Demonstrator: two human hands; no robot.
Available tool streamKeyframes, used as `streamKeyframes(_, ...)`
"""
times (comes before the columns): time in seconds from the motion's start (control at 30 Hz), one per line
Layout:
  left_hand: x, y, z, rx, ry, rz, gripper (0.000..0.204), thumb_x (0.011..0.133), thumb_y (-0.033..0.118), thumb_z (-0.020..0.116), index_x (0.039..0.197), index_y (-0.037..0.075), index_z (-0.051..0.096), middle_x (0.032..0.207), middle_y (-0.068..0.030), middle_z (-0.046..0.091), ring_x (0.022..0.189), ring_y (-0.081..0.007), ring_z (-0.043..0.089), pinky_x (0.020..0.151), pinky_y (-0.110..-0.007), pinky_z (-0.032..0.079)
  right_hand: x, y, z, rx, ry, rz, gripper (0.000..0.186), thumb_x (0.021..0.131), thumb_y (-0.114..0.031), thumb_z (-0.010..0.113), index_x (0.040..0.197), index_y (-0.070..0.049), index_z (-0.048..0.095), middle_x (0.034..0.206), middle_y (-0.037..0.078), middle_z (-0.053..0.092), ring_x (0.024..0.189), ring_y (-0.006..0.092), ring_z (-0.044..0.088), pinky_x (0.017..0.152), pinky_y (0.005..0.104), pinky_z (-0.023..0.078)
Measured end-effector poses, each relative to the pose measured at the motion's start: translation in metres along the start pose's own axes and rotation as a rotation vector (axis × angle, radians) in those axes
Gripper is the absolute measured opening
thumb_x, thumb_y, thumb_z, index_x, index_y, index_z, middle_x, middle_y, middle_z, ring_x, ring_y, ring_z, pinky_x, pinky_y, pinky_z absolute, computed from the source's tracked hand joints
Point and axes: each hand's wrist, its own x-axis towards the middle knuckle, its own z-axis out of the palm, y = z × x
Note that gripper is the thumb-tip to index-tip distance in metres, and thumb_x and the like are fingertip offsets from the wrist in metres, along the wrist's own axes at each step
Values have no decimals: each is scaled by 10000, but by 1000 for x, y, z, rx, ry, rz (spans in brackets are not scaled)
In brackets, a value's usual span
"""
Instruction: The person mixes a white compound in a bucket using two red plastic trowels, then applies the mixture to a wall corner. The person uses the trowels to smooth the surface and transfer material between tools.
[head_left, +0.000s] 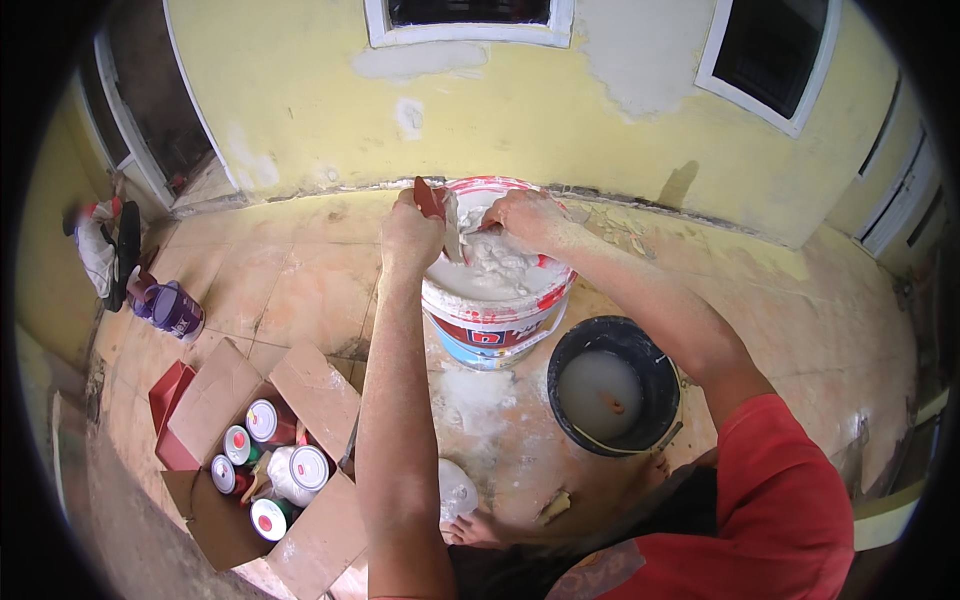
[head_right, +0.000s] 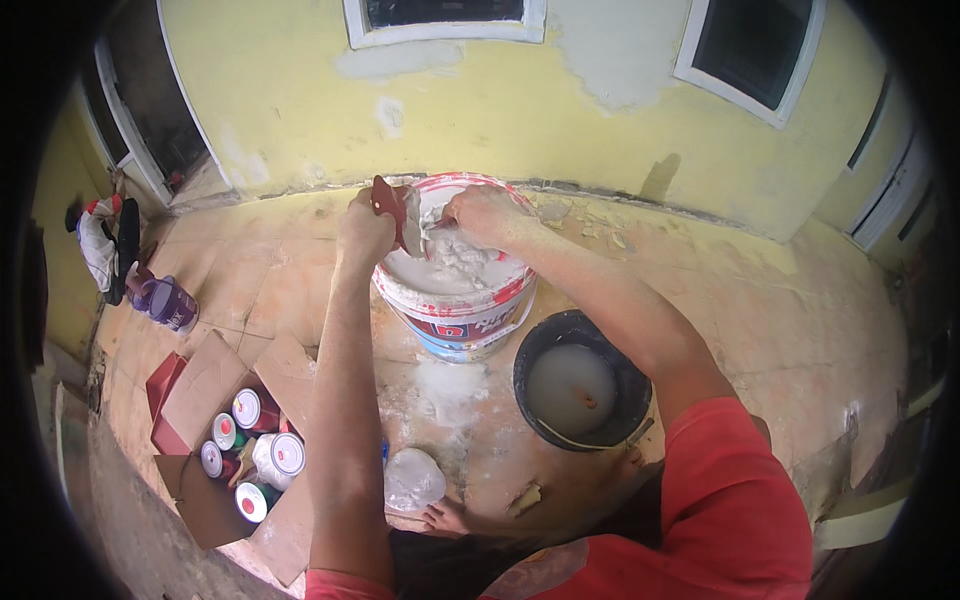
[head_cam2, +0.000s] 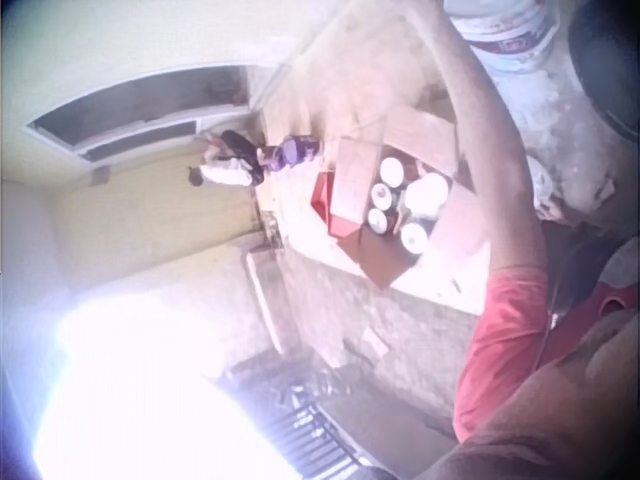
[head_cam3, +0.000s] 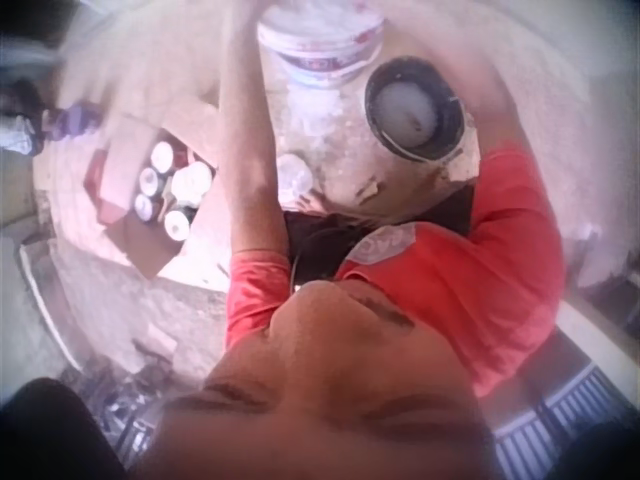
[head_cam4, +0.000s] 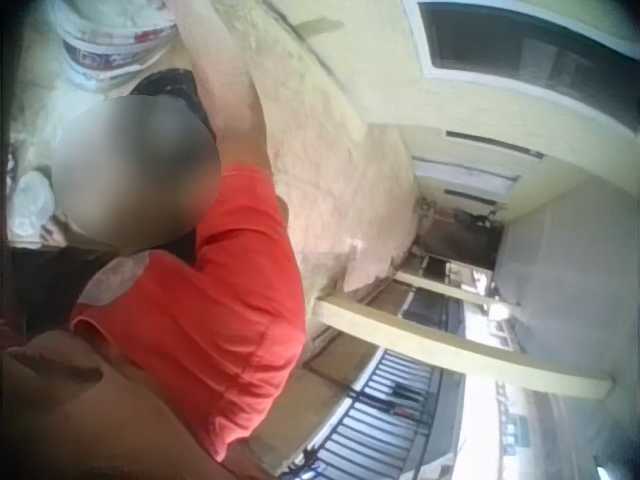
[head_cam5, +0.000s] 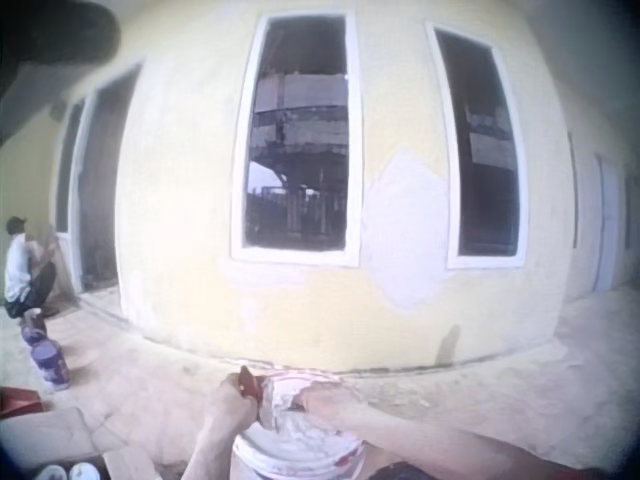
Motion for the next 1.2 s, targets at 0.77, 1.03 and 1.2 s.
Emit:
streamKeyframes(0.77,-8,5,-34,-425,-52,-62,483,967,-37,557,1445,36,566,1131,-143,735,896,-180,728,655,-299,618,8,3,-42,1,-4,-304,254,867,-126,688,1099,-154,789,1110,74,758,1121,292,685,964,453,538)
streamKeyframes(1.03,-2,-4,-22,-77,72,-29,502,850,69,566,1345,48,647,1115,-236,752,1066,-384,724,933,-459,560,-2,13,-26,-66,-55,152,379,784,-163,629,1118,-22,741,1123,271,721,1146,405,684,993,495,554)
streamKeyframes(1.2,-3,-4,-27,-43,109,-67,524,820,78,573,1336,40,652,1147,-242,742,1082,-407,712,955,-479,554,16,-4,-31,64,-99,202,407,776,-193,640,1120,5,734,1150,261,722,1151,415,683,1006,492,554)
